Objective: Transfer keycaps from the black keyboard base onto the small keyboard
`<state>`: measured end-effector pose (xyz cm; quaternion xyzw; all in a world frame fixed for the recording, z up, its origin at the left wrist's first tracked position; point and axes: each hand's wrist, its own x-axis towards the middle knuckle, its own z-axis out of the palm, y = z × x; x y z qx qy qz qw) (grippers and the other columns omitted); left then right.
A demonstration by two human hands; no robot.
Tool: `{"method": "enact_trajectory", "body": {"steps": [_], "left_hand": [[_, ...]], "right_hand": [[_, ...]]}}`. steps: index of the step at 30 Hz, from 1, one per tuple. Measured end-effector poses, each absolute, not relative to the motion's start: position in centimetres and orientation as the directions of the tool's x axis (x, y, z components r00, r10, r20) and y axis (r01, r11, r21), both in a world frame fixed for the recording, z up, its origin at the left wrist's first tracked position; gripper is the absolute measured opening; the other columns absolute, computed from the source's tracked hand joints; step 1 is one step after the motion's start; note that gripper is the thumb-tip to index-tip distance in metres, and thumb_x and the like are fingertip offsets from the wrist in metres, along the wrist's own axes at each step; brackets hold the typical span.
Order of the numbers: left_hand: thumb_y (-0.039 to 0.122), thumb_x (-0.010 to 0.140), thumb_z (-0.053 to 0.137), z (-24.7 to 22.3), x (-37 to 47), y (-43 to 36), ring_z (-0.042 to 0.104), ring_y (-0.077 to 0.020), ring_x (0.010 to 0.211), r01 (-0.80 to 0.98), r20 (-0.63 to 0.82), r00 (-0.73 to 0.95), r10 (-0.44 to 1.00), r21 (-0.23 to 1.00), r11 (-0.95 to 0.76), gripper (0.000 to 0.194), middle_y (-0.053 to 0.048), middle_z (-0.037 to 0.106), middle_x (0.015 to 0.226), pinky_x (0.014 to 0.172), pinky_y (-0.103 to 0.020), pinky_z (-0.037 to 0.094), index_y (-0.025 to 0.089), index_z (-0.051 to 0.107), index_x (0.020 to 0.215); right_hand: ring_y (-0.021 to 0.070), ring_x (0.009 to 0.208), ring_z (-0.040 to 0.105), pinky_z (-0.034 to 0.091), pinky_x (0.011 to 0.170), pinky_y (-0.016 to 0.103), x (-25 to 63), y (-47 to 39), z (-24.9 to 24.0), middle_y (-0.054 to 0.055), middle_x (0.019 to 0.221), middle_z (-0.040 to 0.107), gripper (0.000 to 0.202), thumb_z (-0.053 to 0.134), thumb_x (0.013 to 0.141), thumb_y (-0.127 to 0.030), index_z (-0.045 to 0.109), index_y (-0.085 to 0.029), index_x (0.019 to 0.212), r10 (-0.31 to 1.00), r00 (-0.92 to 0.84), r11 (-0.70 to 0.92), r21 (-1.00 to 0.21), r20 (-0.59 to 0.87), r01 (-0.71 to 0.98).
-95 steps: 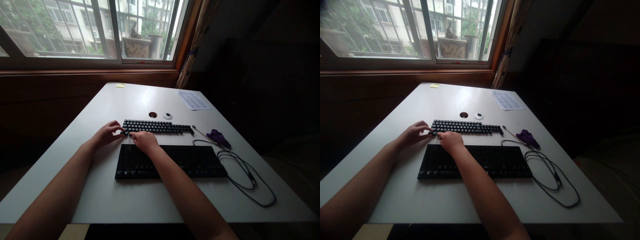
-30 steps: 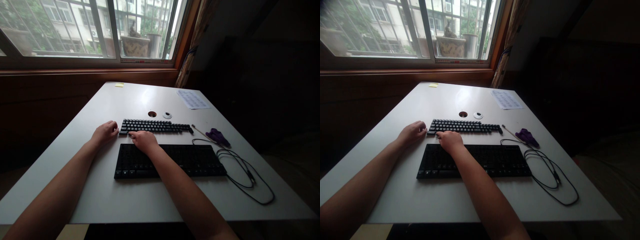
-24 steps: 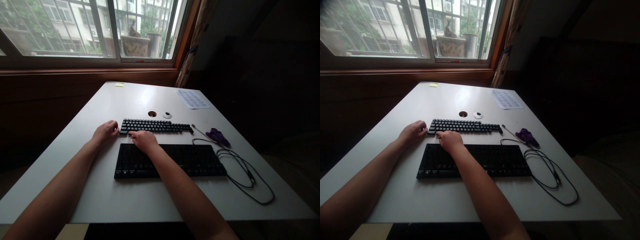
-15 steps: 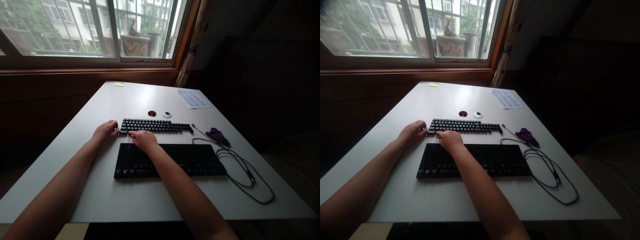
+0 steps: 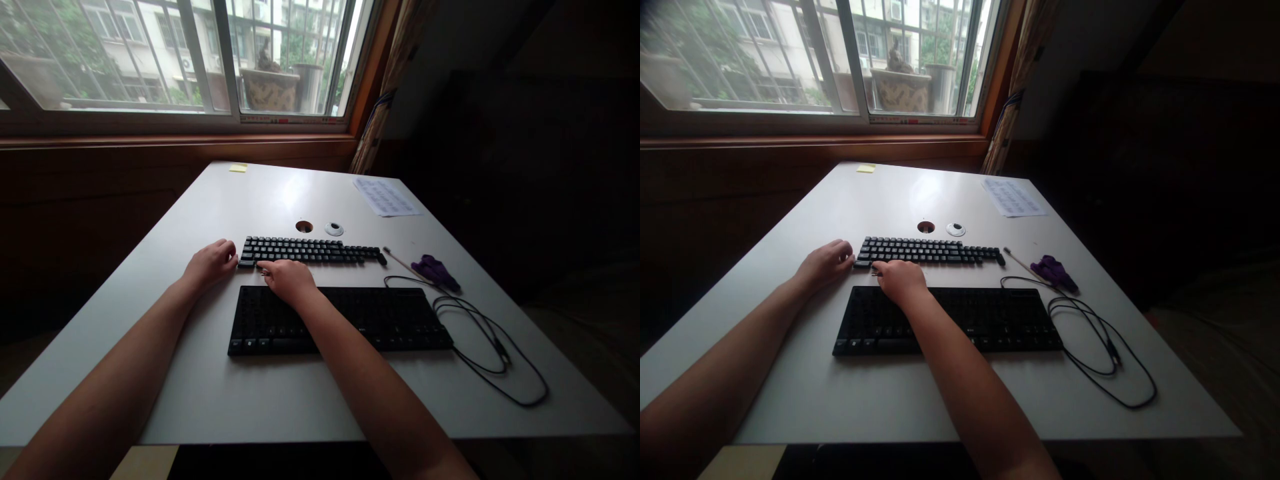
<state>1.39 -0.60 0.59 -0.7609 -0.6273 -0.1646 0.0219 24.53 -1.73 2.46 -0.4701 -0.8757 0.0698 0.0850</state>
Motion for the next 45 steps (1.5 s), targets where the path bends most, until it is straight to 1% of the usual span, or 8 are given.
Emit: {"method": "enact_trajectory", "body": {"steps": [8,16,23,27,32,35,42,45], "left_hand": [[0.035,0.087,0.049,0.9,1.6,-0.8,0.056,-0.0167,0.067,0.968,0.263,0.149,0.953,0.158,-0.195,0.016,-0.004,0.062,0.088,0.059,-0.027,0.037,0.022,0.057,0.085],[0.037,0.088,0.048,0.7,1.5,-0.7,0.057,-0.0168,0.068,0.968,0.266,0.161,0.95,0.146,-0.205,0.017,-0.004,0.062,0.089,0.058,-0.027,0.036,0.022,0.056,0.085],[0.036,0.088,0.049,0.8,1.6,-0.7,0.056,-0.0172,0.067,0.969,0.269,0.161,0.949,0.137,-0.204,0.016,-0.004,0.062,0.089,0.058,-0.028,0.036,0.022,0.056,0.086],[0.036,0.087,0.05,0.6,1.4,-0.6,0.056,-0.0174,0.068,0.962,0.269,0.159,0.95,0.173,-0.21,0.016,-0.004,0.062,0.089,0.059,-0.028,0.037,0.022,0.057,0.086],[0.035,0.087,0.049,0.3,0.7,-0.3,0.057,-0.0173,0.071,0.929,0.278,0.17,0.945,0.274,-0.247,0.016,-0.004,0.062,0.089,0.065,-0.027,0.041,0.021,0.058,0.087],[0.036,0.088,0.048,0.2,0.3,-0.2,0.056,-0.0166,0.072,0.905,0.274,0.191,0.943,0.322,-0.277,0.019,-0.004,0.061,0.089,0.066,-0.027,0.041,0.02,0.059,0.087],[0.037,0.089,0.047,0.3,-0.1,-0.2,0.056,-0.0167,0.074,0.87,0.272,0.201,0.941,0.393,-0.299,0.023,-0.004,0.061,0.088,0.067,-0.027,0.041,0.019,0.061,0.087],[0.037,0.088,0.047,0.4,0.0,-0.2,0.056,-0.0169,0.074,0.864,0.276,0.198,0.941,0.404,-0.3,0.023,-0.004,0.061,0.086,0.067,-0.027,0.042,0.019,0.062,0.086]], "right_hand": [[0.02,0.1,0.066,0.049,0.084,0.032,24.4,-1.9,2.7,0.0,0.117,0.07,0.042,0.047,0.093,-0.034,0.055,-0.041,0.133,0.847,-0.528,0.528,-0.208,0.058,0.824],[0.0209,0.097,0.067,0.05,0.081,0.033,24.6,-1.8,2.6,-0.001,0.114,0.071,0.041,0.047,0.092,-0.034,0.056,-0.041,0.132,0.838,-0.539,0.545,-0.199,0.089,0.814],[0.02,0.099,0.066,0.049,0.083,0.032,24.6,-2.0,3.0,0.0,0.117,0.07,0.041,0.046,0.094,-0.035,0.055,-0.041,0.133,0.845,-0.532,0.531,-0.196,0.051,0.825],[0.0202,0.1,0.066,0.049,0.084,0.032,24.5,-2.0,3.1,0.0,0.117,0.07,0.042,0.046,0.093,-0.035,0.054,-0.04,0.134,0.848,-0.529,0.527,-0.194,0.047,0.828],[0.0201,0.099,0.066,0.049,0.085,0.033,24.6,-1.9,3.0,0.0,0.118,0.07,0.042,0.045,0.093,-0.034,0.054,-0.041,0.134,0.849,-0.526,0.525,-0.2,0.051,0.827],[0.0202,0.097,0.067,0.049,0.084,0.032,24.6,-1.9,2.9,0.0,0.116,0.07,0.042,0.046,0.093,-0.033,0.056,-0.04,0.133,0.845,-0.531,0.532,-0.203,0.064,0.822],[0.0199,0.097,0.067,0.049,0.082,0.032,24.6,-1.9,3.0,-0.001,0.115,0.07,0.041,0.046,0.093,-0.034,0.056,-0.041,0.132,0.844,-0.531,0.534,-0.2,0.071,0.821],[0.0193,0.097,0.066,0.049,0.082,0.031,24.7,-2.0,3.2,-0.001,0.115,0.07,0.043,0.047,0.093,-0.033,0.054,-0.041,0.134,0.849,-0.522,0.526,-0.207,0.077,0.825]]}}
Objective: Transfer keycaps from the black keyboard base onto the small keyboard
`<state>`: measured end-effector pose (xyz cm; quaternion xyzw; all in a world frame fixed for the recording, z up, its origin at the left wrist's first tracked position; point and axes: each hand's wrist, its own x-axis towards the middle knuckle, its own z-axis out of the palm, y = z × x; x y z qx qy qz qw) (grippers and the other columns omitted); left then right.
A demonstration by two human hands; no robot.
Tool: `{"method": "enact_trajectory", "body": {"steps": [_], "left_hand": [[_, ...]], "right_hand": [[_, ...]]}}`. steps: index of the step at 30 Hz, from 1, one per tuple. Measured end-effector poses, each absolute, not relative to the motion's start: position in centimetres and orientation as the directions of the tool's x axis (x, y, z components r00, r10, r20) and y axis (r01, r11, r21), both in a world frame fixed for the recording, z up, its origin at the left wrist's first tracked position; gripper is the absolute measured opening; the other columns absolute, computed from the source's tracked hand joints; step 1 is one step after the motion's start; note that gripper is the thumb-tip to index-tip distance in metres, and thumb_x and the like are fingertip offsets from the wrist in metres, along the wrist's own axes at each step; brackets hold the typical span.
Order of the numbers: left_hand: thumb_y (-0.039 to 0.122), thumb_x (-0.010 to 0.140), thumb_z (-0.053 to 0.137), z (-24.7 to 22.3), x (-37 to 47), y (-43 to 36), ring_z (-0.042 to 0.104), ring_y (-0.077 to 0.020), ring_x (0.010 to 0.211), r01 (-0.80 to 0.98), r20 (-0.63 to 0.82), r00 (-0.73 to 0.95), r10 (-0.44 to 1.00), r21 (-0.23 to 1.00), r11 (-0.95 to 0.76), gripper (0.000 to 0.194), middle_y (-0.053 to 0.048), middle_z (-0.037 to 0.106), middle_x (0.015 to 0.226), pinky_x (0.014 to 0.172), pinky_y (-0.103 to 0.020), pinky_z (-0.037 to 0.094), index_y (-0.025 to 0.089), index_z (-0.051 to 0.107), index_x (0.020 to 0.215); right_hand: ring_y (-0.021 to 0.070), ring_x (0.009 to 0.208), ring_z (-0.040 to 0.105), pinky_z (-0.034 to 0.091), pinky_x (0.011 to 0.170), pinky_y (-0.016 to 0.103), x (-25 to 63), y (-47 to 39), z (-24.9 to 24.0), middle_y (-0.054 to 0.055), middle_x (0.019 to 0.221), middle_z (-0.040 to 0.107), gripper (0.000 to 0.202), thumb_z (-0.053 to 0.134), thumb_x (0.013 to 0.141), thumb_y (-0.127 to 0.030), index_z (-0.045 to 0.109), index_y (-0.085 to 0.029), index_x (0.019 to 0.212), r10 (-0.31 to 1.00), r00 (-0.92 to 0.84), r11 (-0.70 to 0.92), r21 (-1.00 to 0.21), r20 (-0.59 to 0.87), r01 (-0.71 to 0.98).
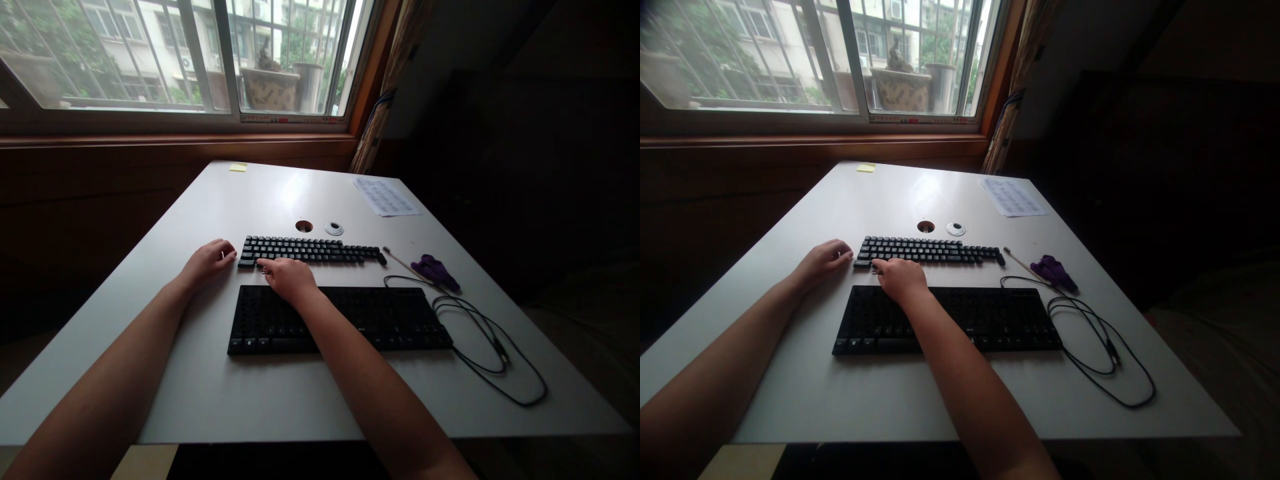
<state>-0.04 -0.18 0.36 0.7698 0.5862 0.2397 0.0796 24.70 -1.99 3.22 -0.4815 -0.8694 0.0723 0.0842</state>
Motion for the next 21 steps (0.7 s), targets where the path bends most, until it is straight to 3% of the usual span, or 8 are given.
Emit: {"method": "enact_trajectory", "body": {"steps": [21], "left_hand": [[0.038,0.087,0.048,0.39,0.0,-0.22,0.055,-0.0163,0.071,0.856,0.269,0.202,0.942,0.419,-0.303,0.023,-0.003,0.061,0.085,0.067,-0.027,0.043,0.019,0.062,0.086]], "right_hand": [[0.0199,0.1,0.066,0.049,0.084,0.031,24.59,-2.03,3.23,-0.001,0.118,0.07,0.041,0.047,0.093,-0.034,0.055,-0.04,0.133,0.853,-0.52,0.518,-0.199,0.043,0.832]]}}
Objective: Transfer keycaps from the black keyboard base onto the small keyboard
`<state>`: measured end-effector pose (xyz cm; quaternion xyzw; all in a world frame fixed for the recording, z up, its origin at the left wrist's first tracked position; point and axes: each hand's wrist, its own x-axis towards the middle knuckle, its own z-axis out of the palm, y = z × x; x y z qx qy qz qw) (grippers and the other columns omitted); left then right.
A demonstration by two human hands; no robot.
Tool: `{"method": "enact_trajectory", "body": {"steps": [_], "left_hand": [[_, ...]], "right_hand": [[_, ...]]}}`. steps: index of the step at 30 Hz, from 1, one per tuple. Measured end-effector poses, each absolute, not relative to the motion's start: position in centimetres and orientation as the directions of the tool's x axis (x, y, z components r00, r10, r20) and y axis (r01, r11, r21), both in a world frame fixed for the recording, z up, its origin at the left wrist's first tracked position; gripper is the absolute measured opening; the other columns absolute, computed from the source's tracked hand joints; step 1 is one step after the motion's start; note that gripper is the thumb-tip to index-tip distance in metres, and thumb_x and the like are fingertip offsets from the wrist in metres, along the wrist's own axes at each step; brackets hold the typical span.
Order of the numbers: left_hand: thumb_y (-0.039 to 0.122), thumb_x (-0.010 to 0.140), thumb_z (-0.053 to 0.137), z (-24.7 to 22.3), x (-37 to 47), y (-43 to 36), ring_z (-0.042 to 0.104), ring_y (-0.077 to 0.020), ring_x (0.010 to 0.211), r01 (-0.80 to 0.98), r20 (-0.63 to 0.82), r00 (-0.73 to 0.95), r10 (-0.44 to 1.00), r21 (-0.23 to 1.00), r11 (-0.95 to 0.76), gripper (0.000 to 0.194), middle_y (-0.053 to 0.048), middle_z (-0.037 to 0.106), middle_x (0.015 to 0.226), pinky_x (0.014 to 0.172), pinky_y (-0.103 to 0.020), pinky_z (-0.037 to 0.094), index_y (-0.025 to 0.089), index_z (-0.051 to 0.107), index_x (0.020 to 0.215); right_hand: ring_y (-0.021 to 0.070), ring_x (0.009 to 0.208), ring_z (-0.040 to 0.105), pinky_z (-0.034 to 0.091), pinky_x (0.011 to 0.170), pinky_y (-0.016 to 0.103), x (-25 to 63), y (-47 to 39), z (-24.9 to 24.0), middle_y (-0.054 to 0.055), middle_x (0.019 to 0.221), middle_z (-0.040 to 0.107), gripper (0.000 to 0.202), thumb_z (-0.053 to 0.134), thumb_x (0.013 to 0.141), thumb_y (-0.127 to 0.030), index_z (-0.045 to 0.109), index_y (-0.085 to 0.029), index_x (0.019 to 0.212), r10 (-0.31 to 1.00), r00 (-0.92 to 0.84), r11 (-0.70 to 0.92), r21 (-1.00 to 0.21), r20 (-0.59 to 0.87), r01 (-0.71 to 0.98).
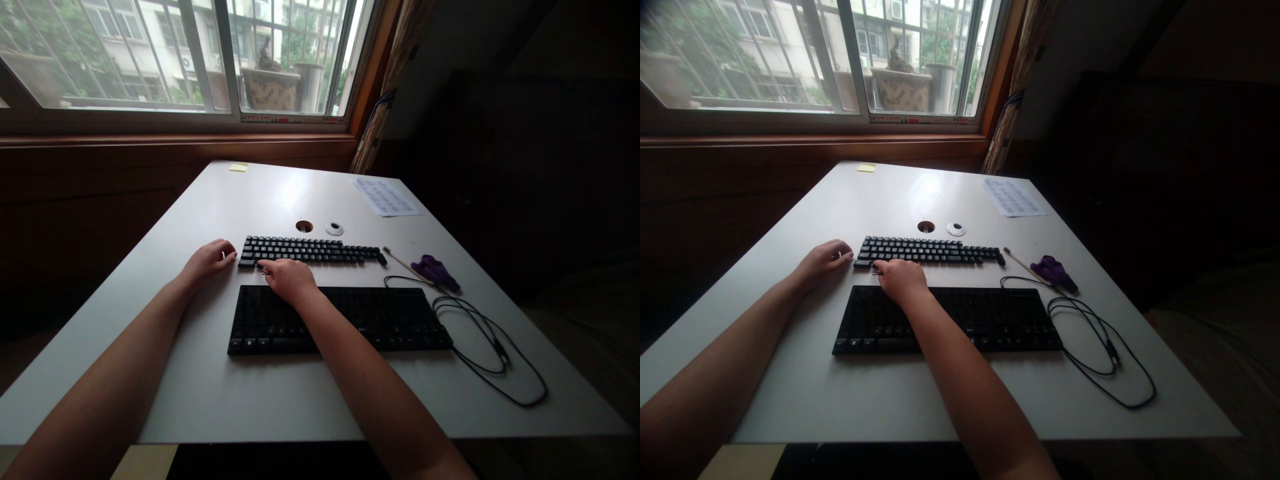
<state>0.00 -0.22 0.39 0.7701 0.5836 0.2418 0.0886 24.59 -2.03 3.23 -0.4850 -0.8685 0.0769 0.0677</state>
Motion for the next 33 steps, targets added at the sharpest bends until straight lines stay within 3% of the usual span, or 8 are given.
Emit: {"method": "enact_trajectory", "body": {"steps": [33], "left_hand": [[0.037,0.087,0.05,0.19,-0.06,-0.13,0.055,-0.0158,0.071,0.852,0.276,0.207,0.938,0.421,-0.312,0.022,-0.002,0.059,0.085,0.066,-0.027,0.042,0.019,0.063,0.086]], "right_hand": [[0.021,0.095,0.066,0.048,0.08,0.033,24.7,-2.33,3.48,0.003,0.112,0.07,0.043,0.047,0.093,-0.031,0.051,-0.036,0.136,0.841,-0.539,0.54,-0.161,0.057,0.826]]}}
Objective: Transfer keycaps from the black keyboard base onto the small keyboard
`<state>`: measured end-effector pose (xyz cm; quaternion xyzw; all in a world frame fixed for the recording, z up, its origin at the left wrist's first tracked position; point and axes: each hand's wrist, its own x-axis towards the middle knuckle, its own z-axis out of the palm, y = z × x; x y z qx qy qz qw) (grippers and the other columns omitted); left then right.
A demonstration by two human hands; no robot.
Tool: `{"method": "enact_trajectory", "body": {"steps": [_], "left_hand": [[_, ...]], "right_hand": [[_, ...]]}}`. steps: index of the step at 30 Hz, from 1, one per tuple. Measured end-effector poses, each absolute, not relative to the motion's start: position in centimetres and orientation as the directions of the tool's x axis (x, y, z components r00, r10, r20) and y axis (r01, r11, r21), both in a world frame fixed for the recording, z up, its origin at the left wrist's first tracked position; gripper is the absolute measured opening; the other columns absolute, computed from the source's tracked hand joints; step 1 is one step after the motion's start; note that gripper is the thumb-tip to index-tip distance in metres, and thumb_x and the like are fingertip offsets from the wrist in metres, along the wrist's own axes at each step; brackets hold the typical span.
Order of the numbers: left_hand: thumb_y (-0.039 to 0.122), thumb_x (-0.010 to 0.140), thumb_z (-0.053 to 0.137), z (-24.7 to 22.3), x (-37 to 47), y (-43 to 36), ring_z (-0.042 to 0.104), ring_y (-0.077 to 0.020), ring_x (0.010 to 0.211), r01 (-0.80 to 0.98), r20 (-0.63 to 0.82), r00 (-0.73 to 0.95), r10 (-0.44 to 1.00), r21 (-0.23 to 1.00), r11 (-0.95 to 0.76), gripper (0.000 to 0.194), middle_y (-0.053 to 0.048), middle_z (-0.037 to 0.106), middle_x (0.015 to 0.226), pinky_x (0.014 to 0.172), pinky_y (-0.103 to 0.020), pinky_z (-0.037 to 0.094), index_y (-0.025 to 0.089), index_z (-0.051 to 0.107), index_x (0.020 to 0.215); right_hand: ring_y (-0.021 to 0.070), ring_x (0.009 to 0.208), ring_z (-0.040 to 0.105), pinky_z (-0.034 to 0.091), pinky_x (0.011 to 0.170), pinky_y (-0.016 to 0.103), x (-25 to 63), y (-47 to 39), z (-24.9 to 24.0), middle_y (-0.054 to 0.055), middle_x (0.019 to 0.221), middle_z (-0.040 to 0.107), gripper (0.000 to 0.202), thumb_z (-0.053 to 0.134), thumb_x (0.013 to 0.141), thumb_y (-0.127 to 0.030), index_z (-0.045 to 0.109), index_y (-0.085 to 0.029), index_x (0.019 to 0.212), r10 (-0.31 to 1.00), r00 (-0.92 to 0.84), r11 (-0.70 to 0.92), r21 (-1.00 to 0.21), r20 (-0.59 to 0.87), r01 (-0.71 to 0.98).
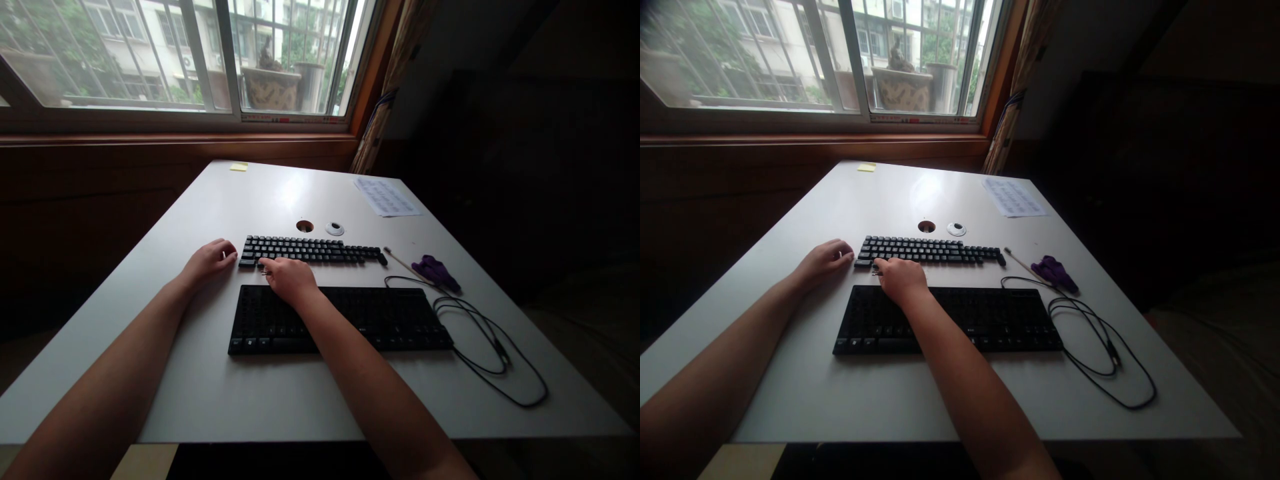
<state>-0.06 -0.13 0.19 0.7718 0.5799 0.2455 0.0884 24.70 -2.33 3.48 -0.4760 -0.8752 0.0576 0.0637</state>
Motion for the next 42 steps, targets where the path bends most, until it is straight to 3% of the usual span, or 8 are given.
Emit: {"method": "enact_trajectory", "body": {"steps": [42], "left_hand": [[0.035,0.085,0.052,0.27,0.0,-0.16,0.055,-0.0159,0.069,0.849,0.294,0.209,0.933,0.418,-0.322,0.02,-0.002,0.061,0.084,0.065,-0.027,0.042,0.02,0.064,0.085]], "right_hand": [[0.0217,0.097,0.066,0.048,0.079,0.033,24.38,-2.71,4.0,0.005,0.111,0.071,0.04,0.044,0.096,-0.032,0.051,-0.035,0.136,0.839,-0.544,0.542,-0.134,0.023,0.83]]}}
